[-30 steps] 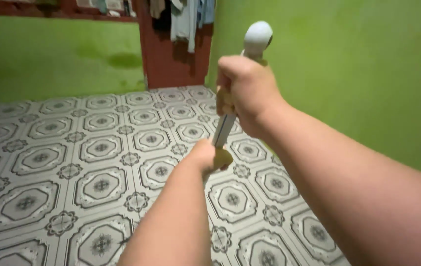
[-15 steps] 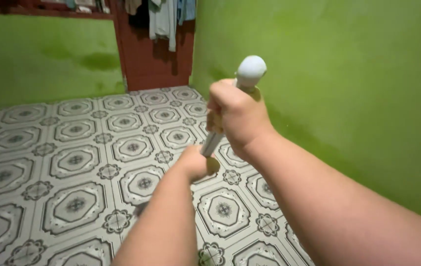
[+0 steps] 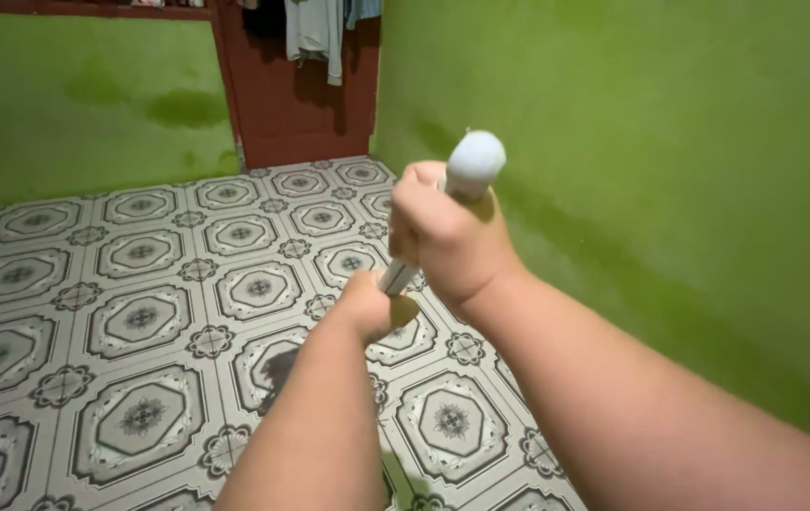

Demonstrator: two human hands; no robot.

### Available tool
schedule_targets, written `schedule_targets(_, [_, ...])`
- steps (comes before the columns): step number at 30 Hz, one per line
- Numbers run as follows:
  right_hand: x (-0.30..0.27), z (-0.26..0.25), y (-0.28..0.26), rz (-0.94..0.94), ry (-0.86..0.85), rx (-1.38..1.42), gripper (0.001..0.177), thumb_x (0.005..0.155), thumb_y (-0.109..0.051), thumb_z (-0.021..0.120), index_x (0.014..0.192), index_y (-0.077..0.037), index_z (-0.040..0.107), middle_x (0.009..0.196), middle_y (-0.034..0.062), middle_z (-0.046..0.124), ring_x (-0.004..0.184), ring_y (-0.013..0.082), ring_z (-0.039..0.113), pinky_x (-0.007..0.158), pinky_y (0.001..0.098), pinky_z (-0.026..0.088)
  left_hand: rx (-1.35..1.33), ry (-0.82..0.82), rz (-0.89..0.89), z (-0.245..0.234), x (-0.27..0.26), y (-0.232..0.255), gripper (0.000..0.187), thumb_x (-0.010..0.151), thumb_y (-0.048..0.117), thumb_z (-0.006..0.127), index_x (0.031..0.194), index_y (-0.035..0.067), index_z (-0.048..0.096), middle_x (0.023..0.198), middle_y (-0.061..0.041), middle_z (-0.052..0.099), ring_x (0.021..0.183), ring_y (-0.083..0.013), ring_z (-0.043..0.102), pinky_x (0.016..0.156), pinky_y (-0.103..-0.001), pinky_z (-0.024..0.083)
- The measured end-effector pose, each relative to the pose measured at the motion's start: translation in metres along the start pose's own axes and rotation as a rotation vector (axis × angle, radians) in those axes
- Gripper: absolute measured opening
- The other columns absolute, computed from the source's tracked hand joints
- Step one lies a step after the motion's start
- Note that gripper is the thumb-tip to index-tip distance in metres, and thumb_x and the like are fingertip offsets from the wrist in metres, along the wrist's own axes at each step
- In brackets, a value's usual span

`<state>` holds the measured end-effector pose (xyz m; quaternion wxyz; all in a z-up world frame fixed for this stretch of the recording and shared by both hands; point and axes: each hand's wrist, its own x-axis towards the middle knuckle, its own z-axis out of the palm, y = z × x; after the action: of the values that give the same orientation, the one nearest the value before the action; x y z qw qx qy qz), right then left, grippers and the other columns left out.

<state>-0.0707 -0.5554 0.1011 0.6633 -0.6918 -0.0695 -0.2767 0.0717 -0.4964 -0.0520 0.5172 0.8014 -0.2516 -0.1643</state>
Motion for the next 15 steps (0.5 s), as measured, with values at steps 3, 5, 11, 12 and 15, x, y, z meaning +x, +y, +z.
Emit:
schedule_targets(3, [-0.003,-0.003,0.013,0.016,-0.014,0.032,0.022,0.084,-0.015,0.059,0.065,-0.006,0.053,0.062,0.0044,0.056,0.056,0.0146,0.054,0.054,0.0321,0.046,0.089,0.051,0.09,0.008,0.009,-0.018,0.013,0.07,0.015,0.072,0.078,0.008,0.064,0.073,-0.005,0.067,0.067,-0.0153,0.06,0.063,-0.035,0.051])
schedule_targets(5, [-0.004,-0.009,0.015,0.016,-0.023,0.07,0.022,0.085,-0.014,0.059,0.066,-0.006,0.052,0.061,0.0045,0.055,0.056,0.0147,0.052,0.054,0.0323,0.046,0.053,0.034,0.088,0.01,0.008,-0.016,0.015,0.071,0.016,0.073,0.079,0.008,0.064,0.073,-0.005,0.067,0.066,-0.016,0.06,0.063,-0.036,0.051])
schedule_targets(11, [-0.019,-0.021,0.003,-0.015,-0.062,-0.03,0.025,0.085,-0.016,0.058,0.064,-0.006,0.052,0.059,0.0062,0.058,0.056,0.0148,0.055,0.055,0.0314,0.047,0.069,0.056,0.045,0.023,0.001,-0.015,0.018,0.069,0.015,0.075,0.083,0.007,0.066,0.074,-0.004,0.067,0.068,-0.0156,0.059,0.064,-0.037,0.051])
schedule_targets(12, [-0.024,-0.026,-0.001,-0.021,-0.059,-0.071,0.025,0.085,-0.017,0.057,0.063,-0.006,0.053,0.059,0.0063,0.059,0.057,0.0148,0.056,0.056,0.0312,0.048,0.015,0.046,0.012,0.031,0.0,-0.017,0.018,0.068,0.013,0.074,0.082,0.004,0.066,0.073,-0.004,0.065,0.068,-0.0167,0.058,0.063,-0.038,0.051])
schedule_targets(15, [-0.031,-0.043,-0.013,-0.005,-0.065,-0.032,0.023,0.083,-0.016,0.057,0.063,-0.006,0.051,0.059,0.0069,0.057,0.056,0.0169,0.057,0.056,0.0323,0.049,-0.036,0.003,-0.031,0.041,-0.027,0.016,0.018,0.066,0.015,0.076,0.081,0.011,0.066,0.072,-0.004,0.067,0.068,-0.0179,0.061,0.066,-0.037,0.051])
